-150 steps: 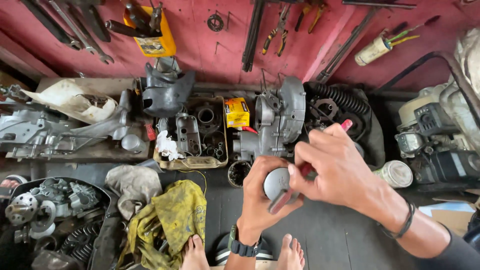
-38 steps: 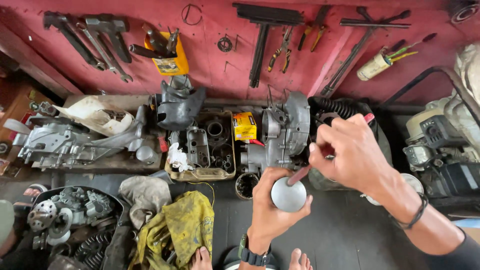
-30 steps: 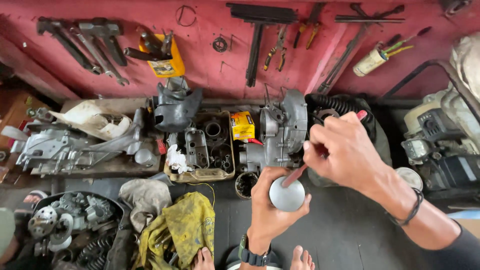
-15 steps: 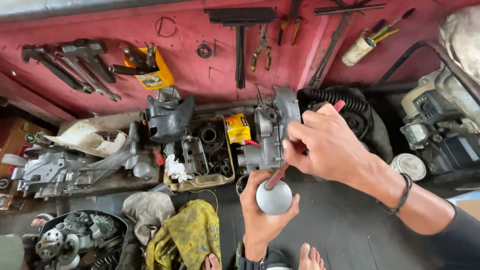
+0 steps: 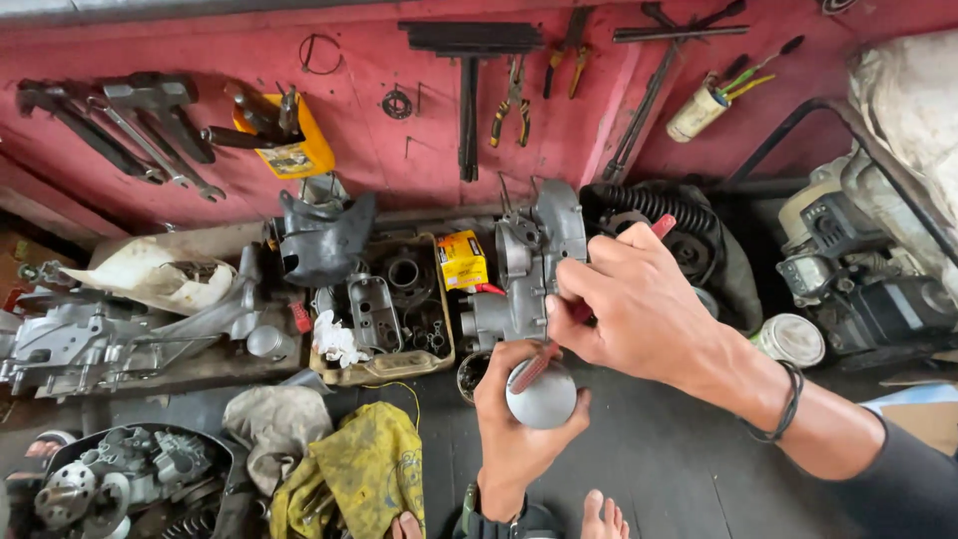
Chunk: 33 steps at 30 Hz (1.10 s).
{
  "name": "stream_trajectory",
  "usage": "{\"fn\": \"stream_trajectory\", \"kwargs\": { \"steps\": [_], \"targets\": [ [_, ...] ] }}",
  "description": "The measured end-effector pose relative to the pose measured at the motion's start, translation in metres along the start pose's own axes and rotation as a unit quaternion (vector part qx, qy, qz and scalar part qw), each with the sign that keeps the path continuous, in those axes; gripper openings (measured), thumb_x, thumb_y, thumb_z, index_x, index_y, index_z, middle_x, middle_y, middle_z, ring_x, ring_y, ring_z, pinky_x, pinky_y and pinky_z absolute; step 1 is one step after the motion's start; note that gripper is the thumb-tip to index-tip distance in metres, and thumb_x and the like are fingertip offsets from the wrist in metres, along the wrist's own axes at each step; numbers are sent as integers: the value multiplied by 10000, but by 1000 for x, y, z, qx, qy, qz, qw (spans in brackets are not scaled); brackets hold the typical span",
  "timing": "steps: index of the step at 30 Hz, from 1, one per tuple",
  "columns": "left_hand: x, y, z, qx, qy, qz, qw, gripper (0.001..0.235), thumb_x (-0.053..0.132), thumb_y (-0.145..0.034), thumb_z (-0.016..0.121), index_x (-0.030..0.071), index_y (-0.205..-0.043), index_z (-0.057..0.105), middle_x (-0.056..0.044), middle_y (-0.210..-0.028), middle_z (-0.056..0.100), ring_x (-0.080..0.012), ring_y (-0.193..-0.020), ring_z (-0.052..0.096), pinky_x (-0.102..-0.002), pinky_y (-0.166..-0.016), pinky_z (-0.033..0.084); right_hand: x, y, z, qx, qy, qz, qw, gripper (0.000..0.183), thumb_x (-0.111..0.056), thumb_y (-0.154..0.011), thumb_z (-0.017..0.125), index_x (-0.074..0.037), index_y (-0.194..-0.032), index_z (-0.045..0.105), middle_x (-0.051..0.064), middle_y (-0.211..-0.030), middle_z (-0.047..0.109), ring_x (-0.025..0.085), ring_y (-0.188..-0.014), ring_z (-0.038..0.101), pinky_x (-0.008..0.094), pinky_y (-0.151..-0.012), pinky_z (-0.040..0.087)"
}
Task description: Cleaning the carbon deposits from the head of a motorcycle piston using an abrasive tool
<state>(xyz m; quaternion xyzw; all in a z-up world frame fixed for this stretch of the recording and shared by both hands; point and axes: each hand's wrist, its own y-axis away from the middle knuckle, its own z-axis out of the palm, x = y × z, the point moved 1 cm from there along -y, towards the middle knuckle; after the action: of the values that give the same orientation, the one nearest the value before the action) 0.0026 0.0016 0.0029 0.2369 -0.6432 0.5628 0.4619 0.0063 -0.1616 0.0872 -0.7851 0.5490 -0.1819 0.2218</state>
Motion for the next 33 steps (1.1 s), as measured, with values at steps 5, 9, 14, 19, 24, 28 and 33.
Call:
{"fn": "stream_trajectory", "kwargs": {
  "steps": [5, 9, 14, 19, 24, 28, 33],
  "targets": [
    [-53, 66, -11, -32, -121, -113, 986, 650, 601, -662, 792, 96, -957, 508, -31, -835, 632, -162, -727, 623, -343, -627, 494, -77, -47, -14, 5, -4, -110, 994, 276, -327, -942, 600, -194, -713, 520, -44, -563, 528, 219, -626, 499, 403, -650, 348],
    [-61, 113, -35, -29, -129, -72, 989, 578, 527, -693, 791, 106, -983, 522, -36, -873, 636, -172, -777, 631, -353, -691, 504, -155, -100, -15, 59, -123, -165, 977, 193, -71, -793, 683, -128, -745, 505, 44, -581, 606, 277, -617, 524, 447, -694, 380],
    [-31, 110, -47, -55, -126, -51, 989, 493, 434, -731, 789, 118, -1016, 540, -43, -920, 641, -184, -838, 640, -365, -771, 517, -212, -69, 22, -77, 232, -65, 967, 215, -41, -704, 746, -112, -819, 580, 57, -714, 634, 262, -731, 563, 416, -776, 424],
    [16, 68, -27, -68, -91, -46, 992, 419, 341, -769, 786, 130, -1049, 558, -49, -968, 646, -196, -900, 649, -378, -851, 529, -192, -18, 65, -311, 609, 29, 729, 366, -3, -592, 826, -94, -912, 675, 72, -881, 670, 242, -875, 610, 377, -879, 478],
    [41, 16, 1, -28, -46, -49, 997, 360, 249, -807, 783, 142, -1082, 576, -56, -1016, 651, -208, -962, 658, -391, -932, 542, -161, -6, 79, -325, 727, 82, 600, 407, -26, -595, 886, -79, -953, 700, 93, -959, 667, 232, -970, 614, 348, -928, 473],
    [2, -3, -9, -8, -5, -32, 999, 337, 193, -830, 781, 149, -1102, 587, -60, -1044, 655, -216, -999, 664, -398, -980, 549, -153, -10, 79, -326, 740, 90, 581, 408, -29, -601, 887, -83, -959, 700, 90, -964, 667, 236, -976, 609, 359, -934, 471],
    [-6, 0, -11, -7, 31, 14, 999, 410, 227, -855, 785, 122, -1169, 542, -88, -1082, 652, -197, -1013, 665, -359, -941, 596, -151, -4, 83, -384, 736, 133, 542, 409, -37, -619, 891, -95, -976, 699, 81, -981, 665, 247, -993, 597, 391, -953, 465]
  ]
}}
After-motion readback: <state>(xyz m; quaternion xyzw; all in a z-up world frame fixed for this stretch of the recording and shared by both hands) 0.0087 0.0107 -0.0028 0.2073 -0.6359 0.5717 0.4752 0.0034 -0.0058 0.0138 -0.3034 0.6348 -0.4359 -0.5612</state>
